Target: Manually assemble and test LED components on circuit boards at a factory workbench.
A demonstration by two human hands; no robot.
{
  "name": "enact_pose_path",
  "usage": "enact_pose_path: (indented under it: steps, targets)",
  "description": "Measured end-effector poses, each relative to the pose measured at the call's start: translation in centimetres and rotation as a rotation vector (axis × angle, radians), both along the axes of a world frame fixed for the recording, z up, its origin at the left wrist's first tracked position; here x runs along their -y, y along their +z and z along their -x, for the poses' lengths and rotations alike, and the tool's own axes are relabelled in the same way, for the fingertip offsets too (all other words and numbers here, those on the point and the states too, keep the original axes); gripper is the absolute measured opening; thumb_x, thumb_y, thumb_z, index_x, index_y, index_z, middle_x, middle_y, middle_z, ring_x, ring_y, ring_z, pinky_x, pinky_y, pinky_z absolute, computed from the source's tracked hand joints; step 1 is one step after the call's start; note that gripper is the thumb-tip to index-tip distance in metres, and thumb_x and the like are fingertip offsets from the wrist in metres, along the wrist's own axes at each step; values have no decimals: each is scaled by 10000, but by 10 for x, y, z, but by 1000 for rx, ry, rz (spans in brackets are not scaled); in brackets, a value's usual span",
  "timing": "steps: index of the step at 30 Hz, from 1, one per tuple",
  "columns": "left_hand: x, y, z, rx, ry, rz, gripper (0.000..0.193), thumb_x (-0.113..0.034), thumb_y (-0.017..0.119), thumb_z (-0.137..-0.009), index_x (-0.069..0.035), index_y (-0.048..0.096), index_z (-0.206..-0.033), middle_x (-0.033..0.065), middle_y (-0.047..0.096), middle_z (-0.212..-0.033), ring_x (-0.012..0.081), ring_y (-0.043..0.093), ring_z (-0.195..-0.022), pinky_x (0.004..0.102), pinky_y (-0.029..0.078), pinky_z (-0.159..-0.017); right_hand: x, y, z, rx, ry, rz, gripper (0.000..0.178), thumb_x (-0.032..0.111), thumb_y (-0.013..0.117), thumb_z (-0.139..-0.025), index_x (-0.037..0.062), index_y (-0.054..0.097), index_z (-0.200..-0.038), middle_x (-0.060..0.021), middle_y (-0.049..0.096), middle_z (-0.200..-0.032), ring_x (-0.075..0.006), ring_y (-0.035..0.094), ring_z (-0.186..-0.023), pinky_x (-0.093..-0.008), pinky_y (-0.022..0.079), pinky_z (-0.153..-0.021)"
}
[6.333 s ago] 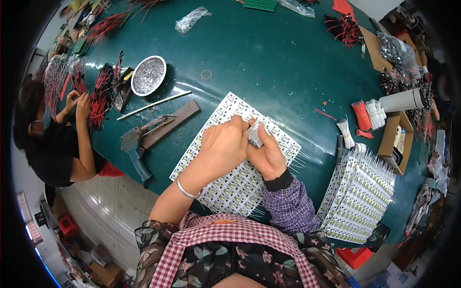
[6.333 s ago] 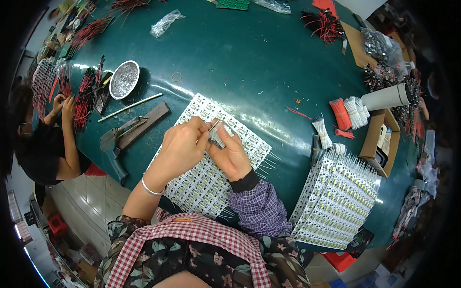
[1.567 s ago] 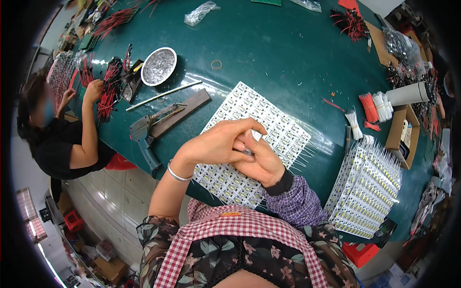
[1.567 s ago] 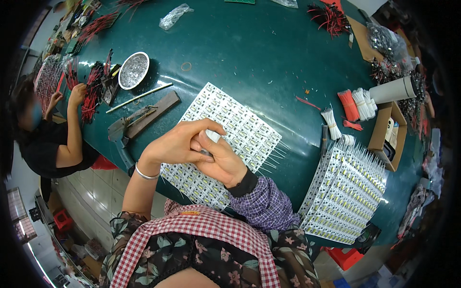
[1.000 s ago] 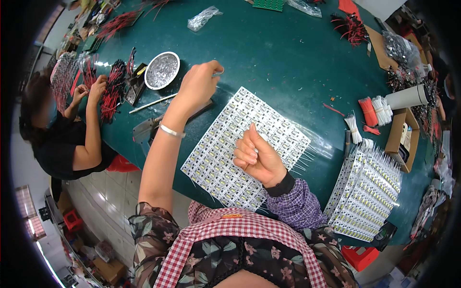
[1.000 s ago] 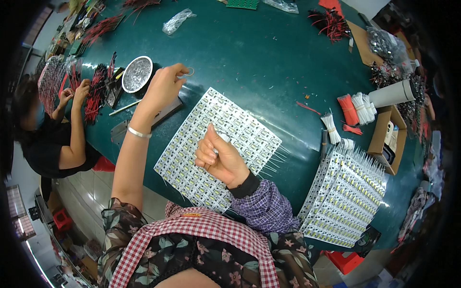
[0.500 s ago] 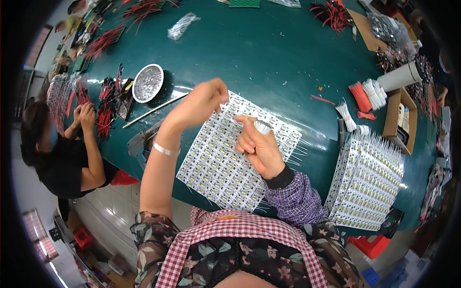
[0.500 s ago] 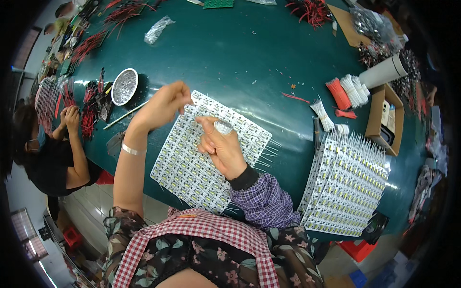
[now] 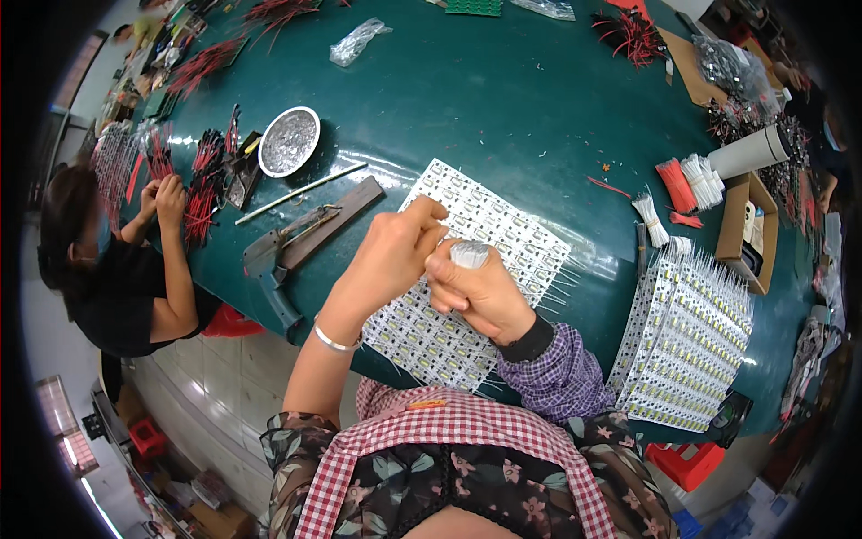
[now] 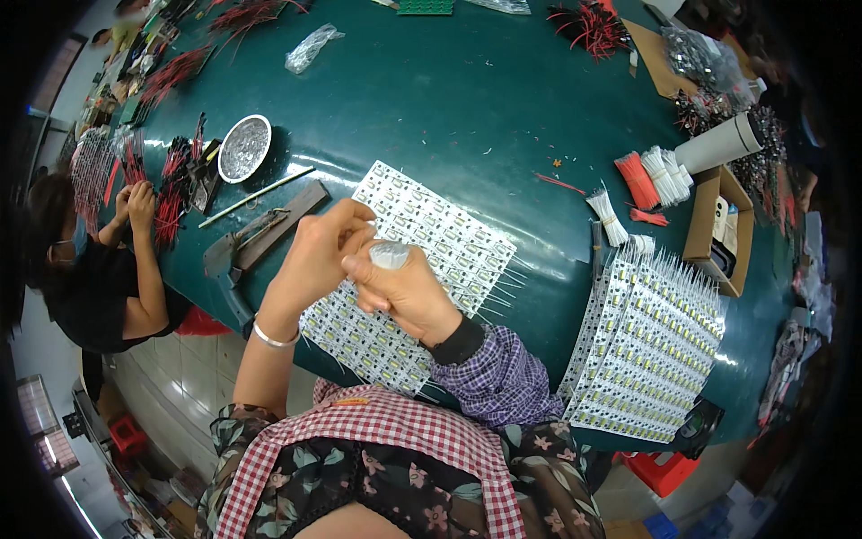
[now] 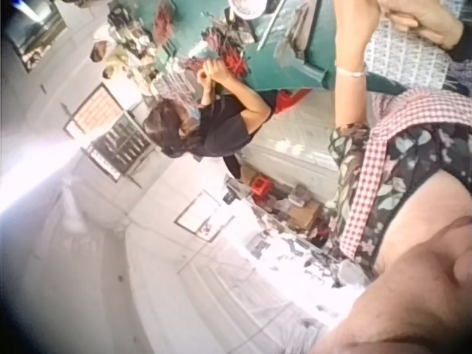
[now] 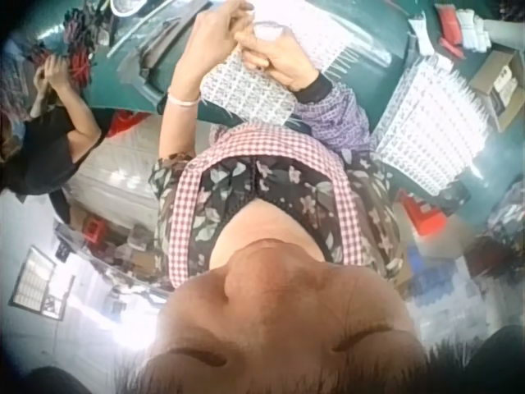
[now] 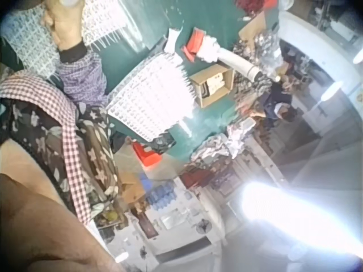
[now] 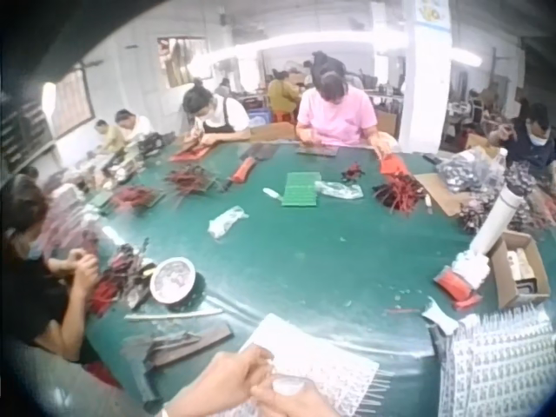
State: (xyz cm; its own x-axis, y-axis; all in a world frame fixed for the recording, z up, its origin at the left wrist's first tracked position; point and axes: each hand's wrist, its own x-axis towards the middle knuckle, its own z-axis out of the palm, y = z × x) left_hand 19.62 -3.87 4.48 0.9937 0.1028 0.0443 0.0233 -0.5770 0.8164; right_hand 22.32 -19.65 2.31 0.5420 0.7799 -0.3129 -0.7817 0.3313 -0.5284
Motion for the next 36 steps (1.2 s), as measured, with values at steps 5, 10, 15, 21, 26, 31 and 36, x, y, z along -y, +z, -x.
enact_pose_path:
  steps: [5,10,15,21,26,31,36]
  targets:
    - [-22,-8,3,-118,160,930,224,-132,627,-953,37,623,-806,56,631,-648,125,605,-591,262,440,-502,-3,4,4,67,23,100,168,108,712,-908,6,612,-819,1,527,-598,-64,439,-454,-246,396,-476]
    - [-9,18,23,66,71,868,271,-176,663,-926,66,673,-1048,150,701,-1058,197,680,-948,305,554,-765,1,6,-1,224,95,241,214,141,771,-856,13,631,-757,19,550,-586,-41,468,-462,-219,397,-461]
    - [20,44,18,63,-314,-295,611,-166,740,-799,24,534,-1341,224,607,-1283,360,591,-1170,406,477,-982,-6,-42,5,1310,-11,503,305,226,802,-763,-35,666,-843,-187,672,-767,-407,640,-706,-432,514,-627]
    - [-5,23,-8,-227,-162,-168,328,-156,661,-887,30,657,-1157,237,676,-1103,357,653,-1027,403,496,-888,-5,-11,13,1022,115,408,270,189,838,-750,-7,661,-809,-116,668,-708,-209,646,-632,-328,493,-579]
    - [0,25,27,-78,-211,-274,148,-124,651,-896,21,680,-906,157,680,-843,336,623,-819,432,476,-740,3,1,-14,196,-116,243,255,185,752,-879,29,620,-727,17,528,-562,-53,451,-477,-240,390,-469]
    - [23,11,54,178,-162,-429,180,-160,680,-880,-29,638,-765,78,561,-686,263,566,-686,435,469,-788,3,-38,-21,-23,-62,140,335,266,670,-956,97,519,-709,68,387,-562,-42,350,-467,-232,342,-478]
    - [21,2,73,299,58,523,146,-51,624,-871,-27,564,-741,53,449,-628,205,487,-629,463,463,-955,3,-18,-21,5,-122,177,294,278,640,-977,47,549,-820,77,347,-585,-38,323,-492,-241,337,-509]
